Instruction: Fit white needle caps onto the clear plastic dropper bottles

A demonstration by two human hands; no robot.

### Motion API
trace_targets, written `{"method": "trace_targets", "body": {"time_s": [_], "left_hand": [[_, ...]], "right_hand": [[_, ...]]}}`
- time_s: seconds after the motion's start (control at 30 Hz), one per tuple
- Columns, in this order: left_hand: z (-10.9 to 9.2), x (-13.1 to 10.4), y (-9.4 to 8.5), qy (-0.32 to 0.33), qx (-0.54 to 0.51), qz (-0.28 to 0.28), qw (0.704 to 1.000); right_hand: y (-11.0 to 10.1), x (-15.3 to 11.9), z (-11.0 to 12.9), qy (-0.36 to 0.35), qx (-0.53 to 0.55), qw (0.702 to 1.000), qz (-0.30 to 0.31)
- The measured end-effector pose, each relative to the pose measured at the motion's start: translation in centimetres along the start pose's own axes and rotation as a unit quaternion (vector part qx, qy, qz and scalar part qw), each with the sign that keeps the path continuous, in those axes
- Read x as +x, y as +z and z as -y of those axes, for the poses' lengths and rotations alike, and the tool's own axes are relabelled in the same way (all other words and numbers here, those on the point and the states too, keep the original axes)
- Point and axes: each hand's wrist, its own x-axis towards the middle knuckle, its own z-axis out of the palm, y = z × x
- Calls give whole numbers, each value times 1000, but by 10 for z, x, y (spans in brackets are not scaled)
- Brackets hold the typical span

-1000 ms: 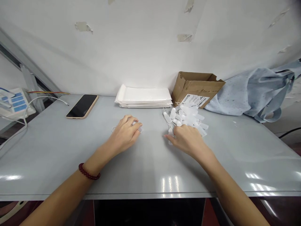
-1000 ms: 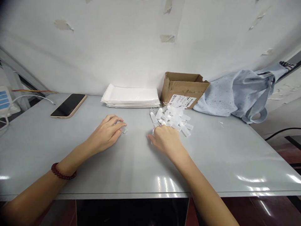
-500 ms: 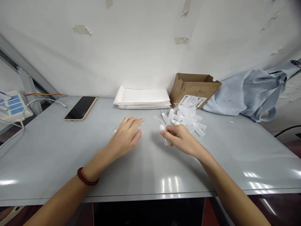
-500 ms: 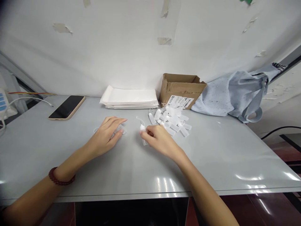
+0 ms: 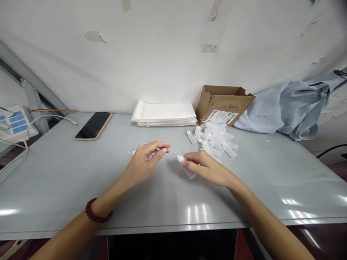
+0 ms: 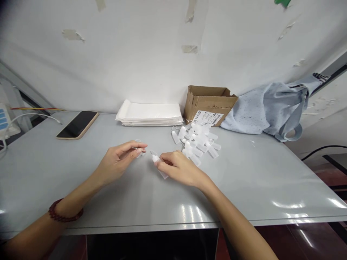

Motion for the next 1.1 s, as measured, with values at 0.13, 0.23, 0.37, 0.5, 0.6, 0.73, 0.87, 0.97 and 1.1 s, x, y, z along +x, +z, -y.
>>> {"method": "trace_targets", "body": {"time_s": [0.13, 0.23, 0.37, 0.5, 0.6, 0.73, 0.87, 0.97, 1.1], "left_hand": [[-3, 1, -3, -35, -60, 0, 998], [-3, 1, -4, -67, -102, 1, 992], [0, 1, -5, -96, -122, 15, 988], [5, 1, -5, -93, -157, 48, 982], [5, 1, -3, -96, -174, 59, 978], [4, 1, -3, -97, -179, 65, 977], [5, 1, -3, -100, -187, 66, 975], [6, 1, -3, -105, -196, 65, 973], [7, 0, -2, -106, -200, 63, 972]], "right_hand": [[0, 0, 1, 5, 8, 1000, -6], [-1, 1, 1, 4, 15, 1000, -16], [0, 1, -1, -5, 27, 999, -31], [2, 1, -2, -6, 32, 999, -43], [3, 0, -2, -6, 31, 998, -45], [4, 1, -3, -4, 35, 999, -40], [4, 2, -4, -7, 34, 999, -37], [3, 2, -4, -6, 34, 999, -39], [3, 2, -3, -8, 39, 998, -43]]}}
